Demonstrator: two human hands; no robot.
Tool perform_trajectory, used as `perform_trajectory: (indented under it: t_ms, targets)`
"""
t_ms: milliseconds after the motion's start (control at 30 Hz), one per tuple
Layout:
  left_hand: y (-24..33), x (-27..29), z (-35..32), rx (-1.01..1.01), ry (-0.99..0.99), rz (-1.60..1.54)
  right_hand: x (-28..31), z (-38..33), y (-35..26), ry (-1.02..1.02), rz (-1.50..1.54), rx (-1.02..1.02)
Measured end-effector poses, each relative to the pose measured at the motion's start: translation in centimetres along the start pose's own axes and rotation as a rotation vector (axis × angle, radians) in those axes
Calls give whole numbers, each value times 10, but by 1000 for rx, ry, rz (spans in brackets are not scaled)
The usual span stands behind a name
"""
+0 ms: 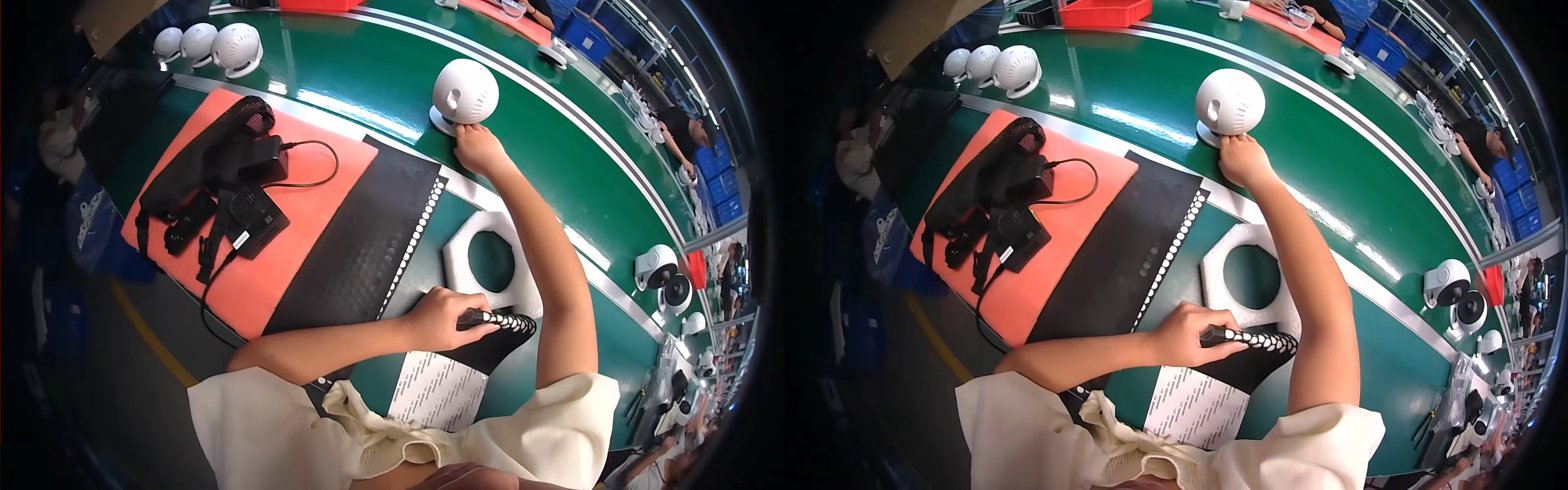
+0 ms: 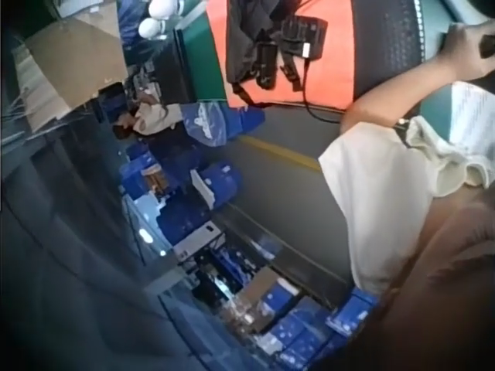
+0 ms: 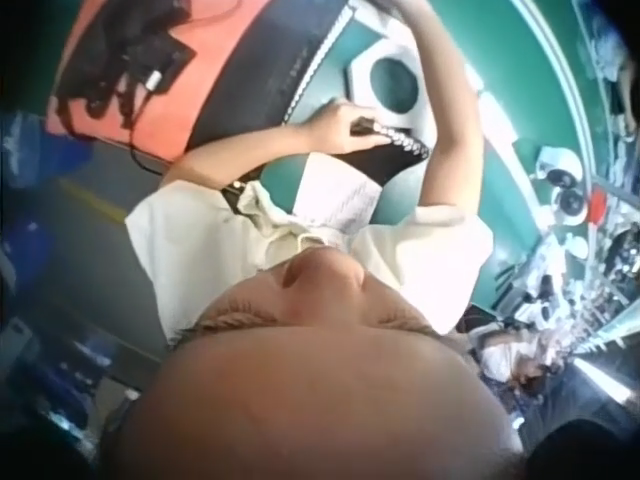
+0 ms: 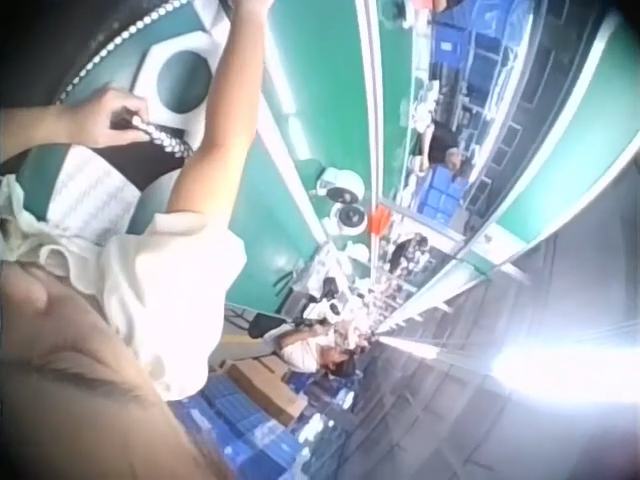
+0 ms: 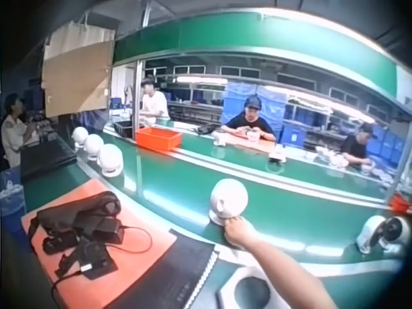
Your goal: Applying adhesive pads or small components to a camera housing on an assembly line.
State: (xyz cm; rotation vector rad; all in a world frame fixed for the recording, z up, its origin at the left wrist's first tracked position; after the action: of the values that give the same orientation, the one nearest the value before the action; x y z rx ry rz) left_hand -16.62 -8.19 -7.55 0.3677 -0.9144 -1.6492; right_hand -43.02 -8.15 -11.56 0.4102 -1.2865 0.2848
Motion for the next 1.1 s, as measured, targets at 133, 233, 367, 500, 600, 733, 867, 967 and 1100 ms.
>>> perform_trajectory:
  t_ms: [133,233,367,500,600,733,867,967,1100]
  targets:
    - [-2,-6,1,-11,-30,-16,10,-24,-2,109,-236,76]
    - [4,-6,3,-32,-33,-14,44,-50,12,145,-93,9]
    - [1,-6,-1,-25,-27,6,91,-84,55,55,448,-249]
    - [3,-4,1,-46,-26,18,137,-148,83,6,1622,-660]
    - [1,-2,1,99,-20,-113,141,-191,87,-193,2285,-523]
    - [17,8,7,126,47,-248,133,-232,59,-249,2450,-508]
    - [15,8,4,316,101,-366,106,-246,28,-513,2389,-521]
    - [12,8,2,336,149,-390,105,-261,52,-632,1627,-471]
    - [-3,11,-12,482,266,-375,154,-275,69,-186,1288,-344]
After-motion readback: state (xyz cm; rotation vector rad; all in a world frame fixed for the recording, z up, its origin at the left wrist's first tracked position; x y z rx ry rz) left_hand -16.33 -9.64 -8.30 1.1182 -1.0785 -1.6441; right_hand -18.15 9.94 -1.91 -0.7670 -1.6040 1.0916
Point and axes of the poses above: each hand's wrist, its own z-axis towards the middle knuckle, its own x-axis out of the back of the hand, y = z × x, the point moved 9 cm from there along z, towards the middle knuckle, and after that the axes turned 15 degrees about -x, right-handed, at the moved point
